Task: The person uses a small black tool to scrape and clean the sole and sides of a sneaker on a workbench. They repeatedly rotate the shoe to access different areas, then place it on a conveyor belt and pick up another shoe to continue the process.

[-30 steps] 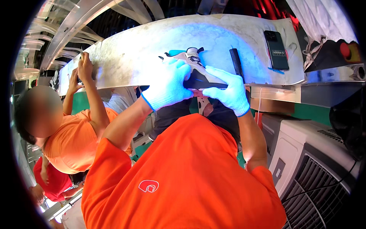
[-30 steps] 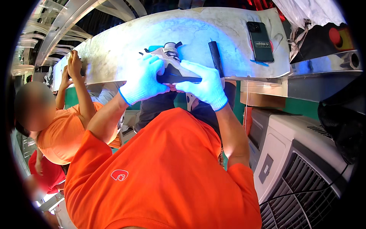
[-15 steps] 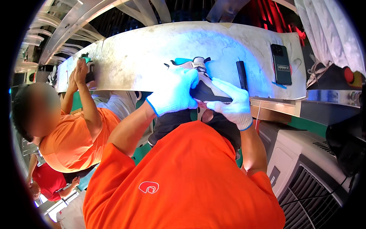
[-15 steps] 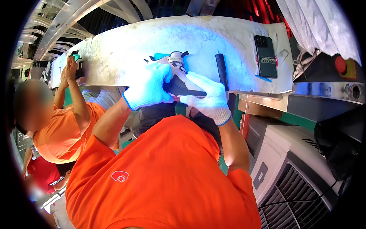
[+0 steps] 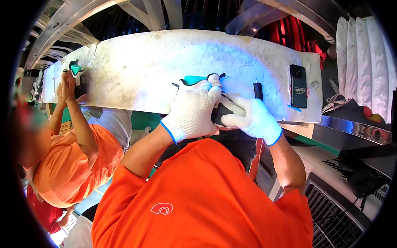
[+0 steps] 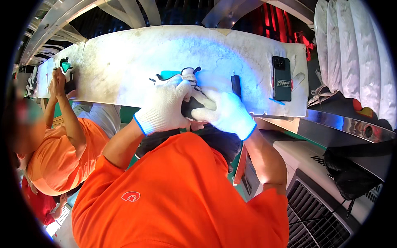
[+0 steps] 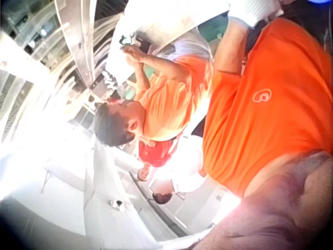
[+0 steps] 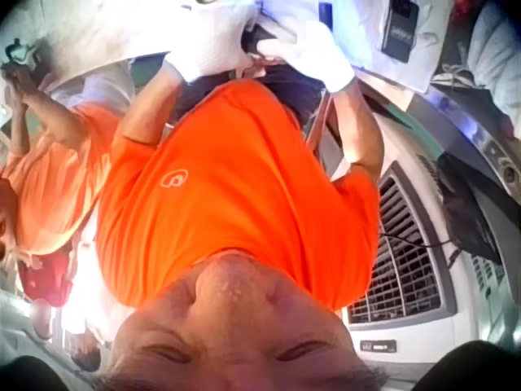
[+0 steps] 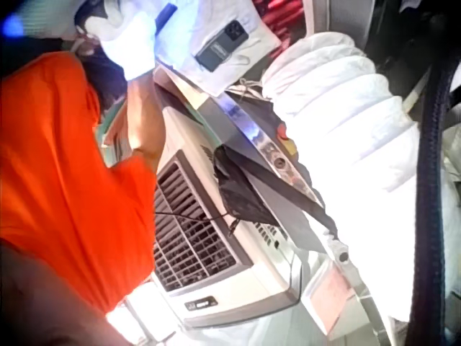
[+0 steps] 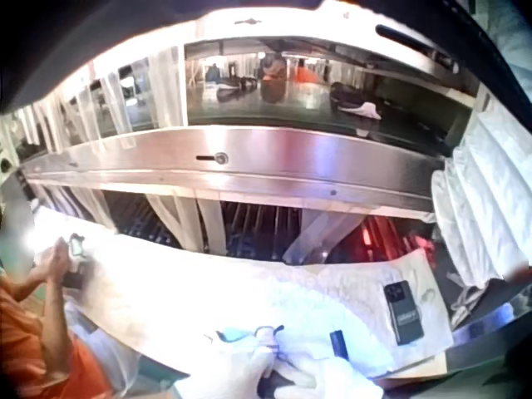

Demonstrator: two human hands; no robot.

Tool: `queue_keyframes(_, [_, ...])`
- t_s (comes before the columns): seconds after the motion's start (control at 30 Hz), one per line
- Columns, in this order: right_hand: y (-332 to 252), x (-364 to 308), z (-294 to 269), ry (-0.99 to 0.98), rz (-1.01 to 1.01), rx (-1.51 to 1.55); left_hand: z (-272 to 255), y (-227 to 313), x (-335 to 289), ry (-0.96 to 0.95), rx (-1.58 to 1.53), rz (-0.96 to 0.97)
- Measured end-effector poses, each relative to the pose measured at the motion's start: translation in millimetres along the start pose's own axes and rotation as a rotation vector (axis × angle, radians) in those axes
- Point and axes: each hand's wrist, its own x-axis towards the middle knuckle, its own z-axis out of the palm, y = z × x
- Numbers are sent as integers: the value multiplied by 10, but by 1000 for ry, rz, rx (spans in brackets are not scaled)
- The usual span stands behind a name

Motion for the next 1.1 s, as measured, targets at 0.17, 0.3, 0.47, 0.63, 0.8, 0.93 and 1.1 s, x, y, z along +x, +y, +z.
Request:
queue_keyframes(0.17, [-209, 103, 42, -6, 59, -176, 64, -45, -33, 53, -8, 17])
queue_keyframes(0.3, [-272, 147, 115, 44, 154, -292, 62, -138, -9, 8, -141, 35])
queue_keyframes(0.47, [35, -1, 520, 727, -154, -29, -57, -954, -189, 105, -1426, -242])
queue_keyframes(0.63, [330, -191, 788, 856, -281, -281, 345, -1436, -780, 270, -884, -102])
queue_keyframes(0.8, [419, 290, 363, 575, -215, 327, 101, -1179, -440, 311, -289, 181])
queue_keyframes(0.93, [633, 619, 325, 359, -242, 919, -727, -560, -314, 100, -58, 220])
queue_keyframes(1.1, [837, 980, 799, 192, -531, 1380, -1139, 307, -176, -36, 30, 95])
